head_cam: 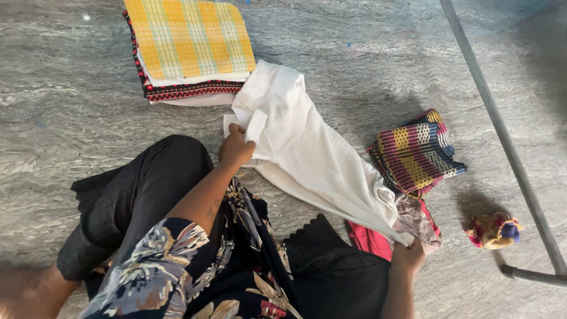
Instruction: The person sits on the floor and folds several pieces of cloth by hand. They fold a white cloth, a yellow plaid cloth, and a pink patterned cloth, placing each folded item into a growing stack.
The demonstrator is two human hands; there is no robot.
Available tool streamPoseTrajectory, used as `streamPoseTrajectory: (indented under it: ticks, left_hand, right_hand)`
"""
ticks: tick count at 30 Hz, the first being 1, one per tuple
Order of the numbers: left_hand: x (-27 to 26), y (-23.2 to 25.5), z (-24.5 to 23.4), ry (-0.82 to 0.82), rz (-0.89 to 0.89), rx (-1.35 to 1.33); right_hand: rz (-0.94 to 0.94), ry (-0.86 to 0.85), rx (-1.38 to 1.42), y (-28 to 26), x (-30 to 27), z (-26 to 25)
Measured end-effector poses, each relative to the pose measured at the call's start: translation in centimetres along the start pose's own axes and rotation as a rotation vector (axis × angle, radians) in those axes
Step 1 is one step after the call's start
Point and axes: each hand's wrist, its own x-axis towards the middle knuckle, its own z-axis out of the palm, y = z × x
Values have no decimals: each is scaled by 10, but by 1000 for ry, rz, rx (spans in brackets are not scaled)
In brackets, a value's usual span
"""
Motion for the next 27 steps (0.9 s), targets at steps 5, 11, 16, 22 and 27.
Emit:
streamPoseTrajectory:
  ticks: [5, 11, 16, 22, 27]
  left_hand:
    - [1, -10, -18, -40, -195, 285]
    - [5, -11, 0, 102, -195, 144]
    - [10, -9, 2, 88, -239, -355]
    - [2, 33, -57, -382, -324, -1363]
    - [-44, 99, -132, -368, 104, -1693]
  right_hand:
    - [-12, -52, 155, 10, 6, 6]
    - [-71, 13, -119, -4, 0, -2]
    - [155, -75, -31, -24, -7, -5]
    - [162, 132, 854, -38, -10, -22]
    - [-85, 318, 1127, -84, -33, -69]
